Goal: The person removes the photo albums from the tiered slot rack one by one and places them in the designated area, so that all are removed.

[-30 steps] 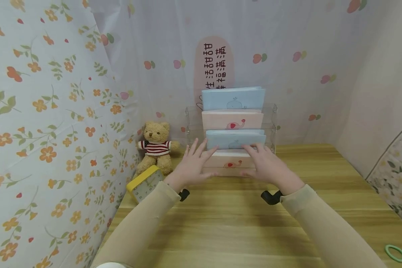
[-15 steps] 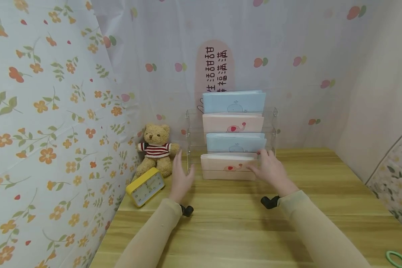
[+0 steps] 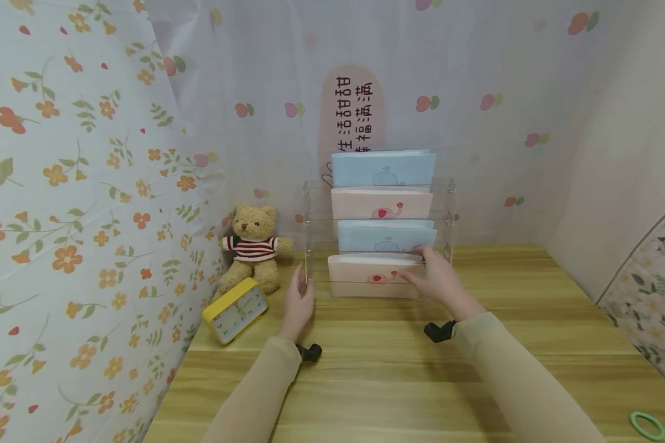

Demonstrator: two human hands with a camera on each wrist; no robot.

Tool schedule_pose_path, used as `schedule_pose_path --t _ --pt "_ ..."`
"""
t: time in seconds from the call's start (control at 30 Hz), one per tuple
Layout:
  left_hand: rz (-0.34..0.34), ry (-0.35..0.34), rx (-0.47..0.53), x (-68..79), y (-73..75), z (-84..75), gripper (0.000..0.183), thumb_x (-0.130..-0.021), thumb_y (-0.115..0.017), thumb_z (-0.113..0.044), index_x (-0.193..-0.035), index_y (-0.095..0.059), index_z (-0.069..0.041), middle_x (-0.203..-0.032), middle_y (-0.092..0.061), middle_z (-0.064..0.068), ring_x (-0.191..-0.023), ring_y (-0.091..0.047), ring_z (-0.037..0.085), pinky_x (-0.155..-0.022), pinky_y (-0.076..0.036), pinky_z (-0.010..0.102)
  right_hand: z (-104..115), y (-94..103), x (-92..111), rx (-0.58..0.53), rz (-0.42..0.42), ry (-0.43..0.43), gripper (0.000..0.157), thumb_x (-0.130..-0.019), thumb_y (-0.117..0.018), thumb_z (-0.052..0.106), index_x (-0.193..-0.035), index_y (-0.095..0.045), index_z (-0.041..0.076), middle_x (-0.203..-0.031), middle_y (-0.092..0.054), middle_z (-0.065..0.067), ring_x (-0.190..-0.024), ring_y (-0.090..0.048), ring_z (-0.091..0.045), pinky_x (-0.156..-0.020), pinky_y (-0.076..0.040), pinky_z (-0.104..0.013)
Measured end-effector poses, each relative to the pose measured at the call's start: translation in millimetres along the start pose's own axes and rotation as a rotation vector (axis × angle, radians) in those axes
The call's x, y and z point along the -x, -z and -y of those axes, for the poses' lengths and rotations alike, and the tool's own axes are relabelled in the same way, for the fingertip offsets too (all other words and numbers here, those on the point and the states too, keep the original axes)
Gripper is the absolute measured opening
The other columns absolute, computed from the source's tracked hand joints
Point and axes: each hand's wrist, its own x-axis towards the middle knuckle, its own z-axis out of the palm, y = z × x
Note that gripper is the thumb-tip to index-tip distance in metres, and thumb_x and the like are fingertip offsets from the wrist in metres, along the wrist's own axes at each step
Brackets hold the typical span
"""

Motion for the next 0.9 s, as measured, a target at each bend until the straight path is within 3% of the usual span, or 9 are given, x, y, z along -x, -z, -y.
schedule_pose_path --t 0.3,0.47,0.63,0.73,0.9 --pt "-0.021 0.046 0.054 -2.5 0.3 9.5 0.051 -0.117 -0.057 -0.026 -0.166 -0.051 -0.016 -0.163 -0.059 0.019 -0.149 -0.058 0.042 -0.125 -0.048 0.060 0 -12.7 -8 -0.095 -0.070 0.095 0.043 -0.103 -0.080 0.024 -0.137 -0.067 0.001 -0.143 -0.070 -0.027 -0.139 -0.061 -0.051 -0.118 -0.049 -0.069" --pt "-0.055 0.089 0.064 -0.8 0.3 11.4 0.048 -0.116 -0.059 -0.031 -0.161 -0.058 -0.016 -0.157 -0.065 0.017 -0.141 -0.064 0.040 -0.119 -0.053 0.059 -3 -24.6 -7 -0.157 -0.068 0.095 0.030 -0.104 -0.079 0.020 -0.131 -0.074 0.009 -0.146 -0.068 -0.023 -0.144 -0.058 -0.049 -0.122 -0.046 -0.070" --pt "-0.058 0.096 0.070 1.3 -0.6 11.7 0.047 -0.115 -0.061 -0.030 -0.159 -0.060 -0.016 -0.153 -0.068 0.018 -0.138 -0.067 0.038 -0.116 -0.056 0.057 -9 -34.3 -4 -0.201 -0.120 0.092 0.025 -0.103 -0.080 0.018 -0.127 -0.077 0.011 -0.138 -0.071 -0.020 -0.138 -0.063 -0.046 -0.118 -0.051 -0.067" --pt "-0.053 0.091 0.074 1.1 0.1 12.8 0.047 -0.115 -0.060 -0.029 -0.160 -0.060 -0.014 -0.155 -0.067 0.018 -0.141 -0.065 0.038 -0.118 -0.054 0.057 -10 -37.6 -5 -0.228 -0.151 0.076 0.021 -0.102 -0.081 0.017 -0.122 -0.079 0.011 -0.128 -0.073 -0.017 -0.129 -0.067 -0.043 -0.109 -0.057 -0.061" --pt "-0.060 0.092 0.062 0.2 1.7 15.0 0.047 -0.115 -0.061 -0.032 -0.160 -0.060 -0.018 -0.156 -0.067 0.015 -0.143 -0.064 0.037 -0.120 -0.053 0.058 -5 -41.3 -10 -0.279 -0.188 0.040 0.015 -0.101 -0.081 0.014 -0.116 -0.081 0.010 -0.116 -0.072 -0.015 -0.110 -0.070 -0.036 -0.084 -0.057 -0.035"
